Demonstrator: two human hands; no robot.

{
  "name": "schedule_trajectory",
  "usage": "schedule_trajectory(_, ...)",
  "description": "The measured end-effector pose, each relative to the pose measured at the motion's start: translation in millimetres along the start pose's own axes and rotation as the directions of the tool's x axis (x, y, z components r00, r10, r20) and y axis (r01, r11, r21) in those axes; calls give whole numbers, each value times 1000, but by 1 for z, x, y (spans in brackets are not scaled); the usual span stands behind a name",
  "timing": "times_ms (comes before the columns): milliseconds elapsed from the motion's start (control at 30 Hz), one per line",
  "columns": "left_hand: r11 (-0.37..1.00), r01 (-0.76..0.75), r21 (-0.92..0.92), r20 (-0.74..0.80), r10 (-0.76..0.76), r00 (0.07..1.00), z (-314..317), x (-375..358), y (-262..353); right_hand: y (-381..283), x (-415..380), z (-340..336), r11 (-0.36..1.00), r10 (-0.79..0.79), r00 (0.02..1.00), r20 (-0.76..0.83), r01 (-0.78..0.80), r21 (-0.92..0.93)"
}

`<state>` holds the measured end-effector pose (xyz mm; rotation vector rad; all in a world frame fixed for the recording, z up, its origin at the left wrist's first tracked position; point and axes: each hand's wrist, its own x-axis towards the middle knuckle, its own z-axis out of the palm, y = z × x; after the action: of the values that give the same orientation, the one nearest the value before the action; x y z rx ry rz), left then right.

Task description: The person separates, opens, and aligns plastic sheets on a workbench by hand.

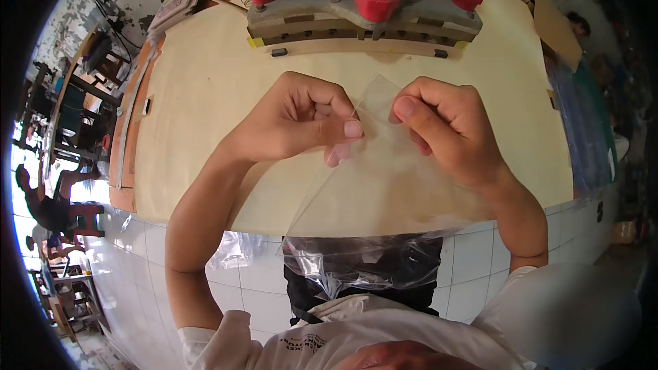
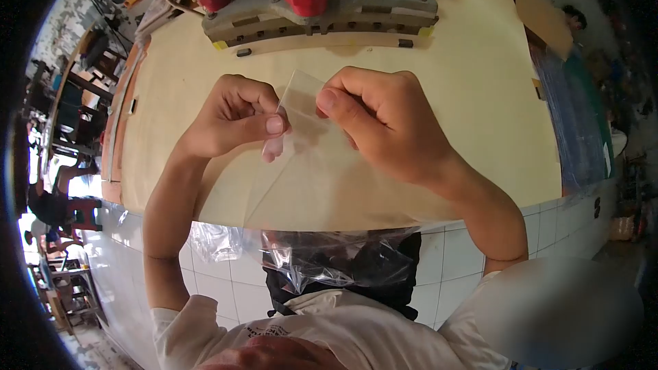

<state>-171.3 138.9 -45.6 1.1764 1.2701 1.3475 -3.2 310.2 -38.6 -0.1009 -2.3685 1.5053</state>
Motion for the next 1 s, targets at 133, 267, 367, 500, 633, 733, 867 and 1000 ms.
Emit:
schedule_trajectory(133, 999, -27, -37, -6, 27, 1000, 2, -3, 0, -2, -3, -1, 1000, -16, 1000, 17, 16, 9)
schedule_trajectory(267, 995, -93, -45, 10, 94, 996, 3, -5, 2, -3, -5, -2, 999, -36, 999, 8, 36, 10)
schedule_trajectory(367, 991, -127, -29, -6, 127, 992, 3, -4, 1, -2, -5, -1, 999, -37, 999, 3, 37, 10)
schedule_trajectory(500, 978, -207, -28, -113, 202, 973, 6, 1, -9, 1, -6, 1, 999, -49, 998, 35, 49, 7)
schedule_trajectory(633, 983, -181, 9, -127, 180, 975, 7, -1, -9, 0, -7, 3, 999, -30, 996, 85, 31, -7)
schedule_trajectory(733, 989, -143, 21, -113, 145, 983, 8, -1, -8, 0, -7, 4, 999, -34, 996, 85, 33, 13)
schedule_trajectory(867, 985, -157, -76, -70, 152, 986, 5, 0, -12, -1, -7, 5, 999, -41, 993, 110, 41, 7)
schedule_trajectory(1000, 975, -154, -158, -21, 153, 988, 1, 0, -14, 0, -7, 4, 1000, -9, 990, 142, 4, 31)
